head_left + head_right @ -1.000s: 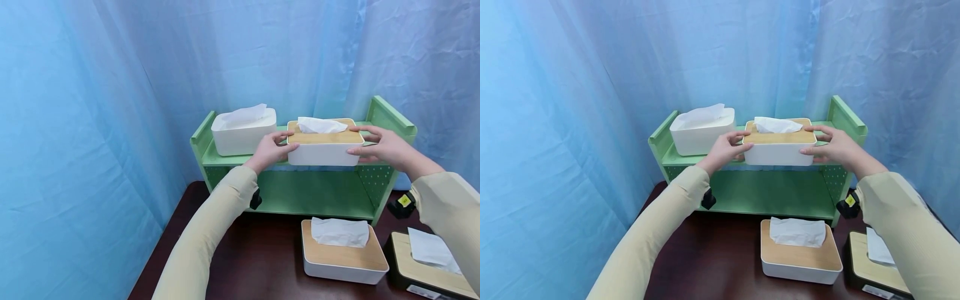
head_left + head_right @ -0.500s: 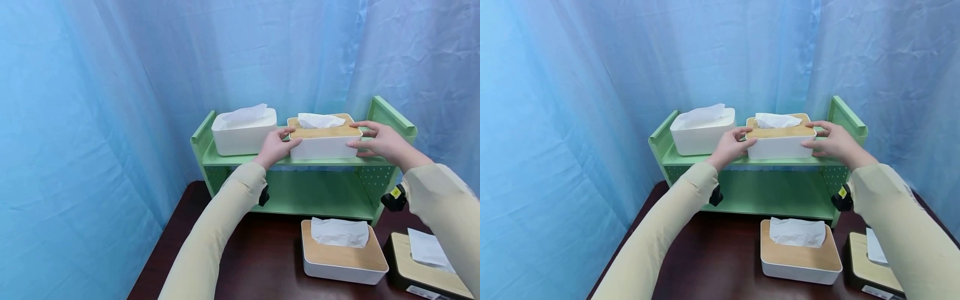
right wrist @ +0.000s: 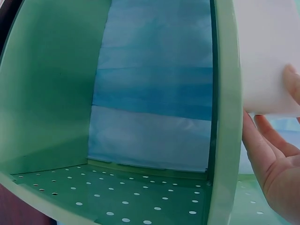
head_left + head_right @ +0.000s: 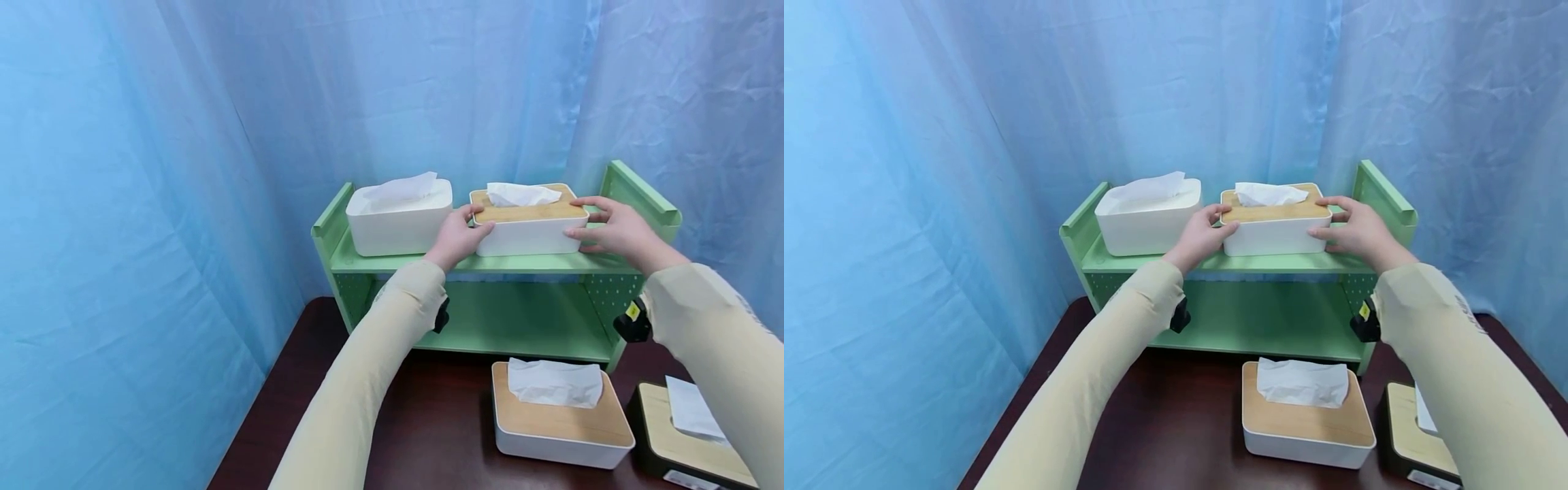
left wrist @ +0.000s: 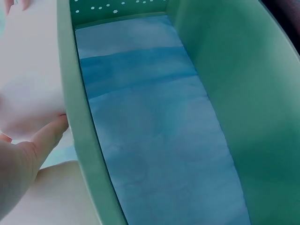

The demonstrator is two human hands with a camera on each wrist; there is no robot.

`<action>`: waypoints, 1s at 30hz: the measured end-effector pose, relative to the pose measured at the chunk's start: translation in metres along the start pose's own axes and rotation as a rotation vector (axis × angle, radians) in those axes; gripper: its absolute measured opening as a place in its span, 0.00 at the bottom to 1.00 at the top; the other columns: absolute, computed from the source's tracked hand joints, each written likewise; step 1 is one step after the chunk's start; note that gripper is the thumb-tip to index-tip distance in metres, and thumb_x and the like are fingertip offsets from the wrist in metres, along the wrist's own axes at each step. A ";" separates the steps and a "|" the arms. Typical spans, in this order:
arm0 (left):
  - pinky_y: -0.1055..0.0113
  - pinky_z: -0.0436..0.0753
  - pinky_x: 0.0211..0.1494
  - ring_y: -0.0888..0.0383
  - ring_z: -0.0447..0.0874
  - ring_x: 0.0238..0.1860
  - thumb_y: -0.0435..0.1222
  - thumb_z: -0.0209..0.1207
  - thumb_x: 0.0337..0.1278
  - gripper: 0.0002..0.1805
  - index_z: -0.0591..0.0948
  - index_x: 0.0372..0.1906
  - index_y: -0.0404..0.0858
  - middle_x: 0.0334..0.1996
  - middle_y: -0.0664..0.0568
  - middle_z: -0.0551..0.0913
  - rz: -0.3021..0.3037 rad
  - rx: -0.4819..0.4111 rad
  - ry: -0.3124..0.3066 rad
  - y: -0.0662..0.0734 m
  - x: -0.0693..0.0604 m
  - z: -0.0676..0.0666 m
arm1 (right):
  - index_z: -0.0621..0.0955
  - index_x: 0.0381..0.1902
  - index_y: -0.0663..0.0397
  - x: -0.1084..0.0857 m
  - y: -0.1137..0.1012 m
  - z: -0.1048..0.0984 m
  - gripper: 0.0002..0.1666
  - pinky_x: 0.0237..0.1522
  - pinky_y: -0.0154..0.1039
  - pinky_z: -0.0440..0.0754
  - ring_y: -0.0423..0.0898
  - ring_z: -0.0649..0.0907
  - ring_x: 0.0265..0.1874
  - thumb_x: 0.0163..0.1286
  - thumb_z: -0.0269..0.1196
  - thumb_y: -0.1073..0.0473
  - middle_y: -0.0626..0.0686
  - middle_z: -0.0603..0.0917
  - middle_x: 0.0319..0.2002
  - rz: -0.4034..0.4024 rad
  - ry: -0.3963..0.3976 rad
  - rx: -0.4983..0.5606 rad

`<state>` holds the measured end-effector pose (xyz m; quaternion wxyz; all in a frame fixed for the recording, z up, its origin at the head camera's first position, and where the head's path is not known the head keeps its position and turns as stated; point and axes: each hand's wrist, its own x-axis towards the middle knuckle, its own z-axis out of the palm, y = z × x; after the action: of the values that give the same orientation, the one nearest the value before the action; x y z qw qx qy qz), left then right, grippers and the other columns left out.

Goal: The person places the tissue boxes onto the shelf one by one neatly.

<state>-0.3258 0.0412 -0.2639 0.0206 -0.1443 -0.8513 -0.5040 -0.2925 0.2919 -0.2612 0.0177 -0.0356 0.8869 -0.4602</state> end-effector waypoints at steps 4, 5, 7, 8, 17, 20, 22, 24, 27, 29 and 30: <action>0.64 0.71 0.65 0.54 0.67 0.67 0.38 0.58 0.63 0.24 0.72 0.64 0.39 0.65 0.46 0.71 0.009 -0.036 0.022 -0.001 0.002 0.004 | 0.50 0.75 0.53 0.002 0.000 0.001 0.51 0.46 0.42 0.83 0.62 0.70 0.59 0.64 0.62 0.43 0.74 0.52 0.70 0.006 0.017 0.013; 0.64 0.70 0.66 0.54 0.66 0.68 0.38 0.57 0.64 0.24 0.72 0.64 0.39 0.66 0.47 0.71 0.014 -0.040 0.025 -0.002 0.003 0.005 | 0.50 0.75 0.52 0.002 0.000 0.002 0.51 0.46 0.41 0.83 0.64 0.69 0.60 0.64 0.62 0.44 0.74 0.52 0.70 0.006 0.023 0.016; 0.65 0.70 0.66 0.55 0.66 0.68 0.38 0.57 0.64 0.24 0.71 0.64 0.38 0.66 0.47 0.70 0.026 -0.037 0.029 -0.002 0.005 0.007 | 0.49 0.75 0.52 0.002 -0.001 0.003 0.50 0.46 0.42 0.83 0.65 0.68 0.61 0.66 0.61 0.45 0.74 0.52 0.70 0.004 0.034 0.017; 0.65 0.69 0.66 0.56 0.66 0.68 0.38 0.56 0.64 0.24 0.71 0.65 0.38 0.66 0.47 0.70 0.029 -0.033 0.031 -0.002 0.006 0.008 | 0.49 0.75 0.52 0.002 -0.001 0.003 0.49 0.46 0.43 0.83 0.66 0.68 0.61 0.66 0.61 0.45 0.74 0.51 0.70 0.003 0.040 0.016; 0.66 0.69 0.66 0.57 0.66 0.67 0.37 0.56 0.65 0.24 0.71 0.65 0.39 0.66 0.48 0.70 0.004 -0.020 0.048 0.001 0.007 0.012 | 0.49 0.75 0.52 0.002 0.000 0.007 0.47 0.43 0.41 0.84 0.68 0.70 0.60 0.68 0.59 0.47 0.74 0.54 0.69 -0.007 0.086 -0.031; 0.65 0.69 0.67 0.57 0.65 0.68 0.37 0.56 0.65 0.24 0.71 0.65 0.39 0.67 0.48 0.69 0.001 -0.033 0.051 0.001 0.007 0.011 | 0.49 0.75 0.52 0.003 -0.001 0.008 0.47 0.42 0.39 0.84 0.68 0.70 0.59 0.68 0.59 0.47 0.74 0.55 0.69 -0.015 0.093 -0.036; 0.65 0.68 0.67 0.57 0.63 0.69 0.38 0.56 0.65 0.24 0.71 0.65 0.40 0.67 0.49 0.69 0.004 -0.041 0.050 0.000 0.007 0.010 | 0.49 0.75 0.52 0.003 -0.001 0.009 0.47 0.41 0.39 0.84 0.67 0.71 0.58 0.67 0.59 0.46 0.74 0.55 0.68 -0.020 0.098 -0.037; 0.65 0.68 0.67 0.57 0.63 0.69 0.38 0.56 0.65 0.25 0.70 0.66 0.40 0.67 0.49 0.68 0.009 -0.053 0.050 -0.001 0.007 0.009 | 0.49 0.75 0.52 0.004 -0.002 0.010 0.48 0.42 0.39 0.84 0.67 0.71 0.58 0.67 0.59 0.45 0.74 0.56 0.68 -0.026 0.100 -0.041; 0.65 0.69 0.67 0.57 0.64 0.68 0.39 0.56 0.65 0.25 0.70 0.66 0.40 0.67 0.50 0.69 0.014 -0.074 0.059 -0.003 0.005 0.008 | 0.49 0.75 0.53 0.004 -0.002 0.011 0.47 0.42 0.40 0.84 0.67 0.72 0.58 0.68 0.59 0.46 0.75 0.57 0.67 -0.031 0.106 -0.056; 0.64 0.70 0.66 0.58 0.66 0.67 0.39 0.56 0.65 0.25 0.71 0.65 0.40 0.67 0.50 0.69 0.018 -0.081 0.067 -0.004 0.002 0.007 | 0.50 0.75 0.54 0.003 -0.004 0.012 0.46 0.41 0.40 0.84 0.67 0.72 0.57 0.68 0.58 0.48 0.75 0.59 0.66 -0.035 0.113 -0.072; 0.65 0.70 0.66 0.58 0.67 0.66 0.40 0.56 0.65 0.25 0.71 0.65 0.40 0.66 0.50 0.70 0.020 -0.084 0.072 -0.004 0.001 0.007 | 0.50 0.75 0.55 0.003 -0.004 0.013 0.46 0.40 0.40 0.84 0.67 0.73 0.56 0.68 0.58 0.48 0.75 0.60 0.65 -0.038 0.117 -0.079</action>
<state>-0.3270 0.0459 -0.2702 0.0501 -0.1351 -0.8267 -0.5438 -0.2942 0.2789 -0.2651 -0.0444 -0.0261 0.9031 -0.4264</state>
